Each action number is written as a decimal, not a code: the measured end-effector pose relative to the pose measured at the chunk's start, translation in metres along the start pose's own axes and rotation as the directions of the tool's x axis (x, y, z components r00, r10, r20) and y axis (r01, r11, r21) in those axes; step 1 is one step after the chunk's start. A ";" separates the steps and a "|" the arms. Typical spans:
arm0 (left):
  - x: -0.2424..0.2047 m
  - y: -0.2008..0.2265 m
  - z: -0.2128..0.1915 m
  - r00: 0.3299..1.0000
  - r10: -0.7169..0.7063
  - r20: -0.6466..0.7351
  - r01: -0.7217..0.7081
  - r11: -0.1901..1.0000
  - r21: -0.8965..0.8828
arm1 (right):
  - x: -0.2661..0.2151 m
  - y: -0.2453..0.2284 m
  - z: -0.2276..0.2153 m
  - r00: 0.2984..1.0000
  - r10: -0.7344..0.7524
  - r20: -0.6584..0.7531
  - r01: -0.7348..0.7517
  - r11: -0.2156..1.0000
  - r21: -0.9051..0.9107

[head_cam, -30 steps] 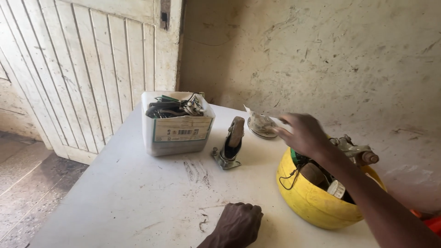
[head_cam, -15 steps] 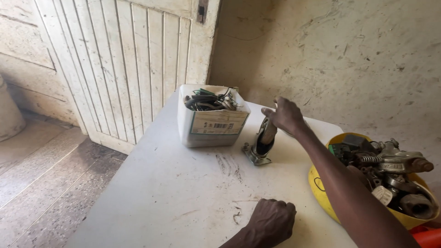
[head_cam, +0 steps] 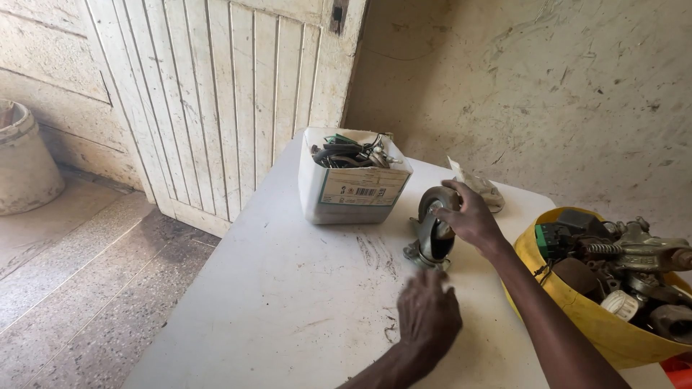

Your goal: Inspecting a caster wheel for faults and searching for replacement parts in storage bins.

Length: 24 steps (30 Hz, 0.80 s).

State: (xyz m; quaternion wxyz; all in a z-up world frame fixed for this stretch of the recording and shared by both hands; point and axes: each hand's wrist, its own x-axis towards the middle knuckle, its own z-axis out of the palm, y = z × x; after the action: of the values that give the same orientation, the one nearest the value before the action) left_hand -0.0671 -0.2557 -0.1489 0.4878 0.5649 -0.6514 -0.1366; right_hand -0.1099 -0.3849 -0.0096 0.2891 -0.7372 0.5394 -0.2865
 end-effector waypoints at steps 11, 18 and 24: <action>0.025 -0.006 -0.033 0.972 -0.223 -0.072 0.199 0.948 -0.250 | 0.012 0.061 0.020 0.963 0.125 -0.239 0.031 0.828 0.559; 0.030 -0.014 -0.026 0.988 -0.144 -0.046 0.128 0.959 -0.255 | 0.039 0.078 0.022 0.930 0.348 -0.121 -0.189 0.732 0.655; 0.037 -0.017 -0.025 0.969 -0.242 -0.041 0.217 0.921 -0.324 | 0.033 0.098 0.025 0.881 0.473 0.007 -0.399 0.736 0.547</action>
State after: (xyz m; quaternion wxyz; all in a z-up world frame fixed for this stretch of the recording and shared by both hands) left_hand -0.0327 -0.2837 -0.1313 0.5785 0.5565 -0.5302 -0.2731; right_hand -0.1448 -0.4388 -0.0951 0.5049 -0.4592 0.6137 -0.3970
